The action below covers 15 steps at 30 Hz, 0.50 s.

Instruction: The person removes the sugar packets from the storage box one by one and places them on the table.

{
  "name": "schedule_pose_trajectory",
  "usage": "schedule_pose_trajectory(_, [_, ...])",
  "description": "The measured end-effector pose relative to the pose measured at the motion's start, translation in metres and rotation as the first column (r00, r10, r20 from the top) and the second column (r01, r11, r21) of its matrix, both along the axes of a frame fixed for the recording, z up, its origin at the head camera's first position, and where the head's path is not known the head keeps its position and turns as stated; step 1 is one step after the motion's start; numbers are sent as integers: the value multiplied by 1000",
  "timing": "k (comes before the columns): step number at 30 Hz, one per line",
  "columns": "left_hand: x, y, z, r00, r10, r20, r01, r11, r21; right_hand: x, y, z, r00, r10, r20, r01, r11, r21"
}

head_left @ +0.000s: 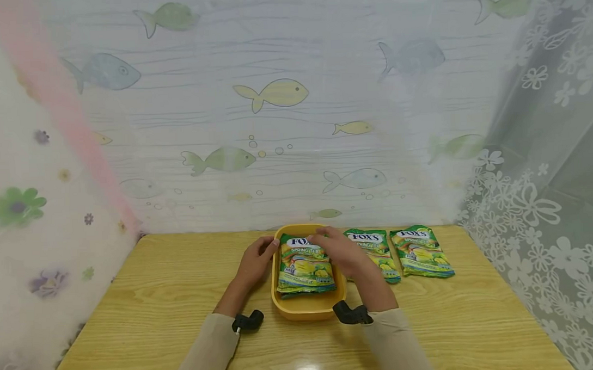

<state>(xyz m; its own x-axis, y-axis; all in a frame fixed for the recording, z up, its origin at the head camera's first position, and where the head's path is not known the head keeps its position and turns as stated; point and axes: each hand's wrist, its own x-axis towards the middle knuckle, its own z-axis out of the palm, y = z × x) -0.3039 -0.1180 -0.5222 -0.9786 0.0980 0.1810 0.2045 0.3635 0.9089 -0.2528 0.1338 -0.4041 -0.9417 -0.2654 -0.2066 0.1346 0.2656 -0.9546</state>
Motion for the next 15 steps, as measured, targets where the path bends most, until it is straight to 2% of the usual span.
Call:
schedule_pose_trajectory(5, [-1, 1, 0, 1000, 3, -2, -3, 1000, -3, 3, -5, 0, 1000, -30, 1, 30, 998, 62])
schedule_pose_trajectory(15, [0, 1, 1, 1000, 12, 7, -12, 1000, 5, 3, -7, 1, 998, -58, 2, 58, 997, 58])
